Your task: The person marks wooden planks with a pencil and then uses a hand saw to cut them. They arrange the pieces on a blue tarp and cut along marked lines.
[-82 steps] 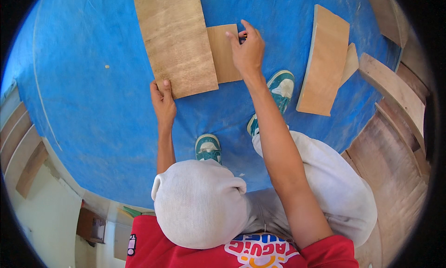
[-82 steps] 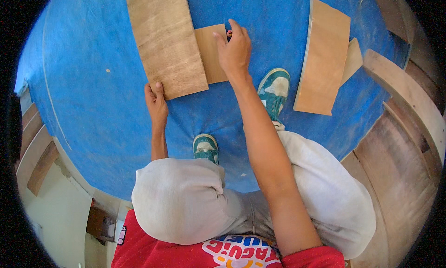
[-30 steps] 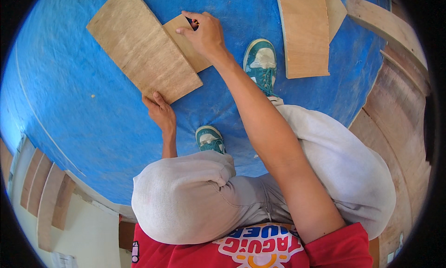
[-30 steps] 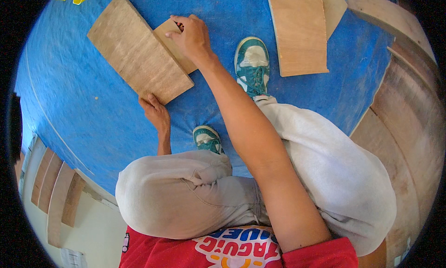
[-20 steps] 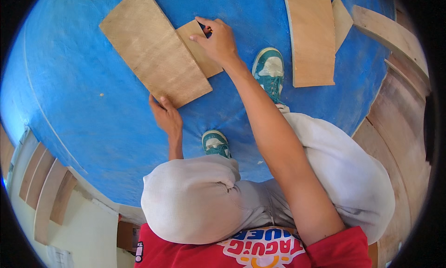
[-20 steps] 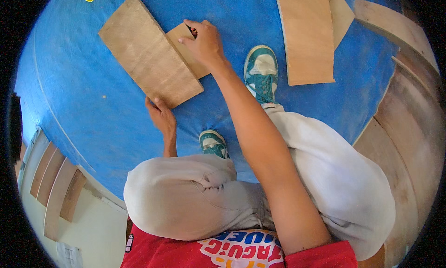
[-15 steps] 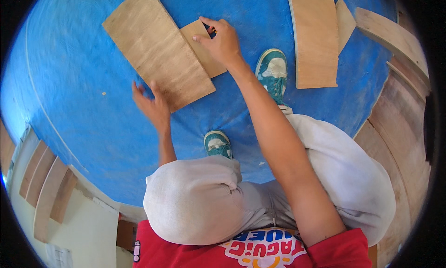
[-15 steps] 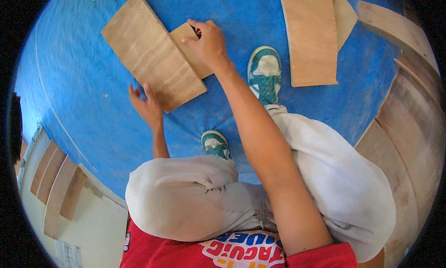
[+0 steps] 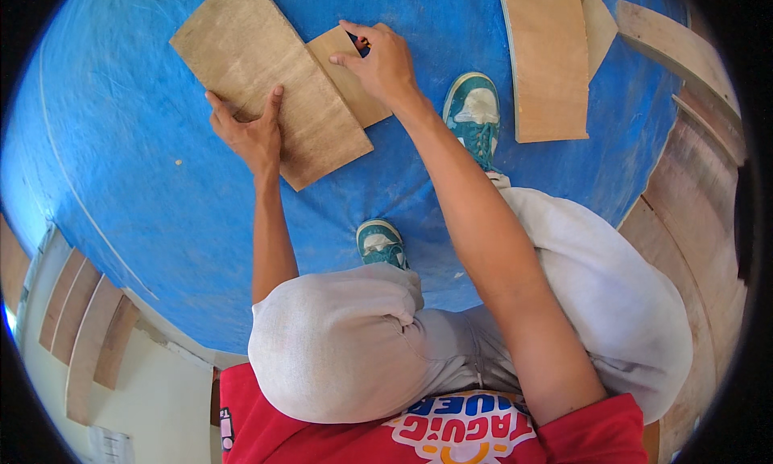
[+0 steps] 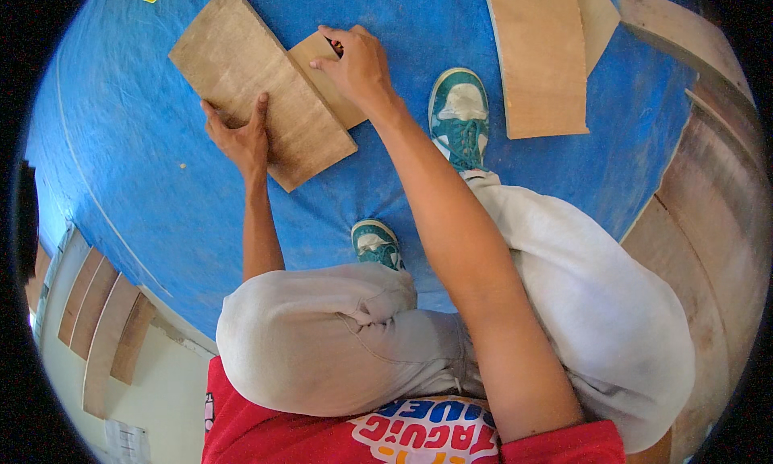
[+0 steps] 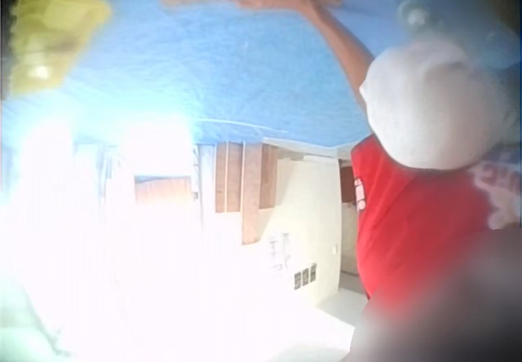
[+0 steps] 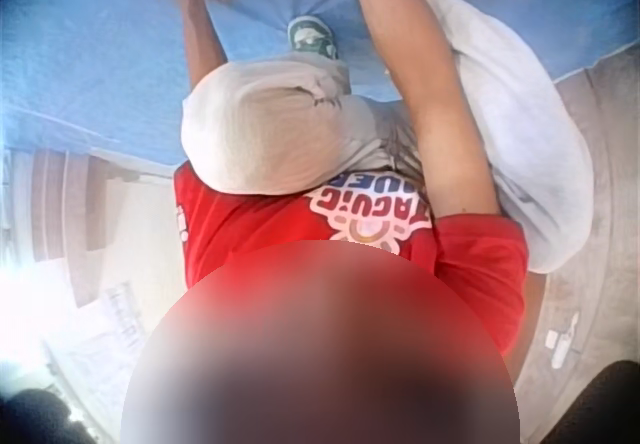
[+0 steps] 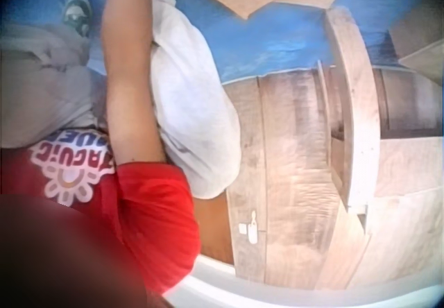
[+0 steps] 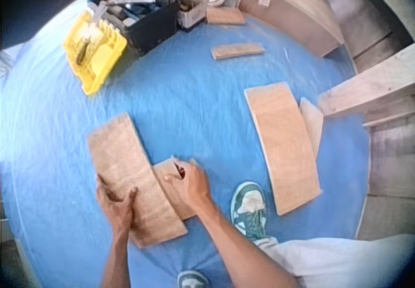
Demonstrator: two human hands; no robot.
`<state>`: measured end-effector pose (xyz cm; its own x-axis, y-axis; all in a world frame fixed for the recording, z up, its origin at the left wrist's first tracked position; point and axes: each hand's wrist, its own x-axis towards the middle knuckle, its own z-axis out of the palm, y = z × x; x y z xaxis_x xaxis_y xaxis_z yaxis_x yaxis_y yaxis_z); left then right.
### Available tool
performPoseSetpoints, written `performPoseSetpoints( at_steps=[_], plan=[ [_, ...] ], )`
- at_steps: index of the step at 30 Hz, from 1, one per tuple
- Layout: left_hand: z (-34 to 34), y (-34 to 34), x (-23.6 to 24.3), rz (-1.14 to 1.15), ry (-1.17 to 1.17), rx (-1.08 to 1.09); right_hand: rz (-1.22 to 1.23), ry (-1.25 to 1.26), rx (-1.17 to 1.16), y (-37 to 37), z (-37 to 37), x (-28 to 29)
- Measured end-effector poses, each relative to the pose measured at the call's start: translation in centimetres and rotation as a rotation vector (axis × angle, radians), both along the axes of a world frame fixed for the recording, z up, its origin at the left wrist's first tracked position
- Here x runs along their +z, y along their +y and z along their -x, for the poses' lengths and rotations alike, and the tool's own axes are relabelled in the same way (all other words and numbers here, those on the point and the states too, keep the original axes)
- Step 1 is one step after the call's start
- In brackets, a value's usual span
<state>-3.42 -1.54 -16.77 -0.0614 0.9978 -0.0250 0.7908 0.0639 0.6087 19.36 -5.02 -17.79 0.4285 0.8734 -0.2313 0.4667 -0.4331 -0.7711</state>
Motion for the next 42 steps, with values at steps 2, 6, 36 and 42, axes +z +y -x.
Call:
performPoseSetpoints(
  at_steps=[2,6,36,42],
  plan=[
    [0.0,-0.1,0.0,0.004,0.0,0.007,0.024,-0.01,0.007,0.0,-0.1,-0.1],
    [-0.3,-0.2,0.2,-0.037,0.012,0.007,0.0,0.017,0.0,0.0,0.0,-0.1],
    [2.3,-1.1,-0.1,0.155,-0.361,0.276,0.098,0.124,-0.142,-4.0,6.3,4.7],
    [2.6,-0.8,-0.5,0.13,-0.332,0.285,0.064,0.152,-0.099,-4.4,5.9,3.7]
  ],
)
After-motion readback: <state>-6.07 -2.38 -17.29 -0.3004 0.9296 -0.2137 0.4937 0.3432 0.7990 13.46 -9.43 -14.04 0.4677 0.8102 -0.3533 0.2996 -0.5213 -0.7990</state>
